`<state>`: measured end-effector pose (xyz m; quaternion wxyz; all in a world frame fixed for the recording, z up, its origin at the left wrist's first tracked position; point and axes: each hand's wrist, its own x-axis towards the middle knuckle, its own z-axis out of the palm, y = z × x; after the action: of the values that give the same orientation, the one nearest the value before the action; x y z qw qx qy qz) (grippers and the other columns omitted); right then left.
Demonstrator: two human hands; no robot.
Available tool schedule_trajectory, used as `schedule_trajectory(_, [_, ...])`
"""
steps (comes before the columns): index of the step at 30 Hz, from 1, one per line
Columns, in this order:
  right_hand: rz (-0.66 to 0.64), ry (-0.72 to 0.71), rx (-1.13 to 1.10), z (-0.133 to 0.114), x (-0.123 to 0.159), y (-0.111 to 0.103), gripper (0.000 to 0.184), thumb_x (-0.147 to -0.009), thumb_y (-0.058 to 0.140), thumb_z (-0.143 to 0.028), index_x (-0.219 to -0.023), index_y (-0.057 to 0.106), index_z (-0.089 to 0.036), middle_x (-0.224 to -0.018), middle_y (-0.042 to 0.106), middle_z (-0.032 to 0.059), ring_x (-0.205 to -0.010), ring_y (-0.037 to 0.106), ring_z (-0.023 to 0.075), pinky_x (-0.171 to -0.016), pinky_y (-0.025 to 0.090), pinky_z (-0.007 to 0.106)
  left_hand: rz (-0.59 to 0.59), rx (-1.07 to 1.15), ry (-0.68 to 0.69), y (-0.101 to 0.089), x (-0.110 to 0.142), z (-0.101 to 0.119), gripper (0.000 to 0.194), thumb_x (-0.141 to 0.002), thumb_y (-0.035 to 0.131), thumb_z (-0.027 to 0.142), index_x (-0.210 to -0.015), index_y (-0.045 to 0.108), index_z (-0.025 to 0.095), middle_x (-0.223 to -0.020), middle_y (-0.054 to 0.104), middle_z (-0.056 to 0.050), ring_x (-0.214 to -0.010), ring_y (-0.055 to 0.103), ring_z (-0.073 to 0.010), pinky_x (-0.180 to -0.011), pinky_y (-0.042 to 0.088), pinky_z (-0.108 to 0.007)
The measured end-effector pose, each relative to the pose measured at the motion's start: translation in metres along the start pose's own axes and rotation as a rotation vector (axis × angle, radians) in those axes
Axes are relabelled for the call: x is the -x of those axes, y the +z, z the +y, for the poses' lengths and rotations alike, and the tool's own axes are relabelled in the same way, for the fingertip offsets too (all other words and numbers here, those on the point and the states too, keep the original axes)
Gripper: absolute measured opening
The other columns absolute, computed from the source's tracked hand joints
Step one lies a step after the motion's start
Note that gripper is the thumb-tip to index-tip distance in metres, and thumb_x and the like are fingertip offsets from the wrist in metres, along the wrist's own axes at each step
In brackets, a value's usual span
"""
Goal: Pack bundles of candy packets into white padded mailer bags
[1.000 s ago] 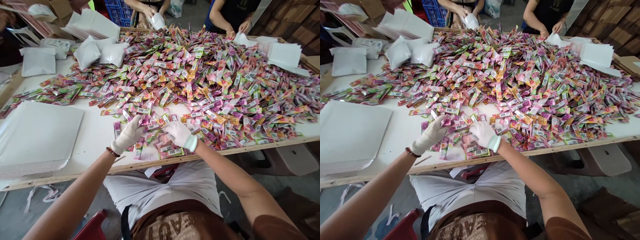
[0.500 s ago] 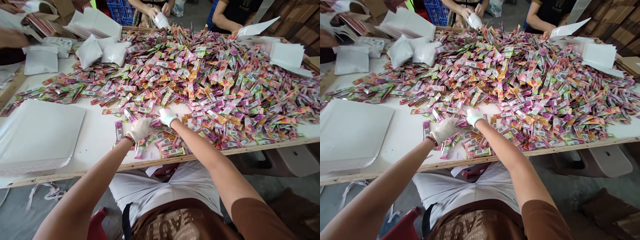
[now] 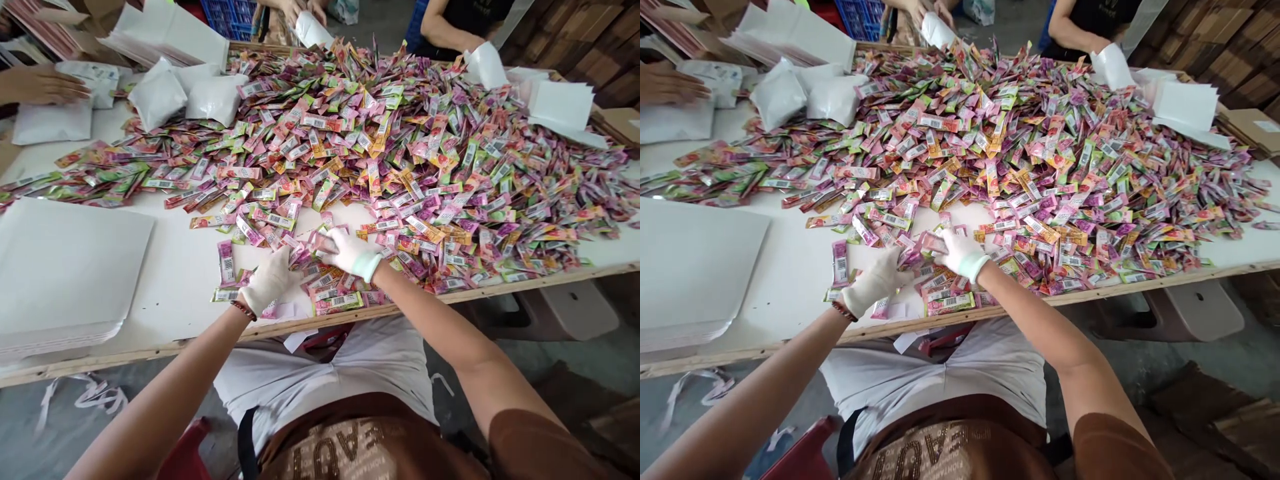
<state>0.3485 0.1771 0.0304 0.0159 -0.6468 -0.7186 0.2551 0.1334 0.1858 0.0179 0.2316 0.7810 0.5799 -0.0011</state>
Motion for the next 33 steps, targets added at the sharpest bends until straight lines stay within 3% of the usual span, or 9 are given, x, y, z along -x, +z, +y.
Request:
schedule_trajectory(3, [-0.067, 0.080, 0.172, -0.009, -0.003, 0.023, 0.038, -0.086, 0.070, -0.037, -0.115, 0.058, -0.017, -0.105, 0.072, 0.0129, -0.091, 0.069, 0.0266, -0.073, 0.048, 0.033, -0.013, -0.062, -0.025, 0.016, -0.006, -0.003, 0.024, -0.078, 0.064, 0.038, -0.090, 0.056, 0.019, -0.086, 0.068, -0.010, -0.082, 0.066, -0.0272, -0.068, 0.046, -0.033])
schedule_trajectory(6, [-0.091, 0.057, 0.117, -0.005, -0.008, 0.024, 0.022, -0.087, 0.064, -0.027, -0.106, 0.063, -0.017, -0.104, 0.071, 0.0118, -0.092, 0.068, 0.0262, -0.075, 0.048, 0.034, -0.009, 0.047, 0.036, 0.015, -0.009, -0.012, 0.014, -0.076, 0.060, 0.032, -0.082, 0.054, 0.020, -0.075, 0.064, -0.005, -0.072, 0.062, -0.0219, -0.064, 0.043, -0.030])
schedule_trajectory(11, [0.060, -0.146, -0.179, 0.027, 0.008, -0.019, 0.019, -0.088, 0.062, -0.033, -0.079, 0.059, -0.017, -0.082, 0.064, 0.0034, -0.072, 0.057, 0.0170, -0.069, 0.042, 0.030, 0.112, 0.415, 0.065, -0.014, 0.004, -0.021, 0.017, -0.078, 0.059, 0.035, -0.079, 0.050, 0.020, -0.065, 0.053, 0.004, -0.058, 0.049, -0.0125, -0.056, 0.039, -0.024])
schedule_trajectory(15, [0.167, -0.284, -0.311, 0.052, 0.039, -0.045, 0.023, -0.094, 0.058, -0.039, -0.098, 0.062, -0.017, -0.090, 0.066, 0.0030, -0.082, 0.058, 0.0192, -0.077, 0.043, 0.031, 0.264, 0.520, 0.205, -0.029, 0.007, -0.012, 0.018, -0.083, 0.057, 0.036, -0.085, 0.050, 0.020, -0.077, 0.058, 0.002, -0.067, 0.052, -0.0130, -0.065, 0.045, -0.025])
schedule_trajectory(18, [0.076, -0.395, -0.221, 0.060, 0.053, -0.034, 0.033, -0.090, 0.062, -0.028, -0.120, 0.059, -0.016, -0.108, 0.068, 0.0075, -0.095, 0.061, 0.0228, -0.083, 0.045, 0.032, 0.138, 0.351, 0.286, -0.018, -0.002, 0.003, 0.023, -0.080, 0.061, 0.034, -0.096, 0.055, 0.019, -0.087, 0.065, -0.003, -0.075, 0.058, -0.0167, -0.070, 0.047, -0.029])
schedule_trajectory(21, [-0.014, -0.457, 0.108, 0.059, 0.054, -0.006, 0.052, -0.080, 0.061, -0.010, -0.132, 0.056, -0.015, -0.117, 0.068, 0.0117, -0.106, 0.062, 0.0268, -0.088, 0.043, 0.036, -0.031, 0.040, 0.197, 0.005, -0.015, 0.016, 0.025, -0.077, 0.064, 0.029, -0.099, 0.059, 0.019, -0.092, 0.069, -0.008, -0.084, 0.064, -0.0230, -0.074, 0.049, -0.032])
schedule_trajectory(26, [-0.067, -0.349, 0.430, 0.055, 0.049, 0.020, 0.037, -0.076, 0.054, -0.003, -0.109, 0.069, -0.011, -0.100, 0.070, 0.0149, -0.098, 0.062, 0.0305, -0.084, 0.042, 0.043, -0.094, -0.171, 0.126, 0.020, -0.019, 0.018, 0.017, -0.082, 0.060, 0.030, -0.093, 0.063, 0.017, -0.105, 0.069, -0.015, -0.097, 0.068, -0.0298, -0.079, 0.050, -0.035])
schedule_trajectory(31, [0.129, -0.484, 0.092, 0.069, 0.061, -0.007, 0.018, -0.080, 0.062, -0.019, -0.097, 0.070, -0.017, -0.121, 0.066, 0.0142, -0.115, 0.057, 0.0318, -0.097, 0.043, 0.048, 0.110, 0.041, 0.169, -0.002, -0.005, -0.002, 0.020, -0.086, 0.057, 0.033, -0.100, 0.059, 0.018, -0.094, 0.068, -0.009, -0.081, 0.065, -0.0234, -0.072, 0.048, -0.033])
schedule_trajectory(33, [0.251, -0.401, -0.144, 0.073, 0.063, -0.023, 0.019, -0.087, 0.059, -0.027, -0.101, 0.069, -0.019, -0.117, 0.068, 0.0117, -0.110, 0.061, 0.0277, -0.096, 0.047, 0.045, 0.222, 0.163, 0.191, -0.009, -0.002, -0.006, 0.023, -0.087, 0.057, 0.036, -0.101, 0.057, 0.018, -0.086, 0.066, -0.005, -0.076, 0.062, -0.0201, -0.070, 0.047, -0.031])
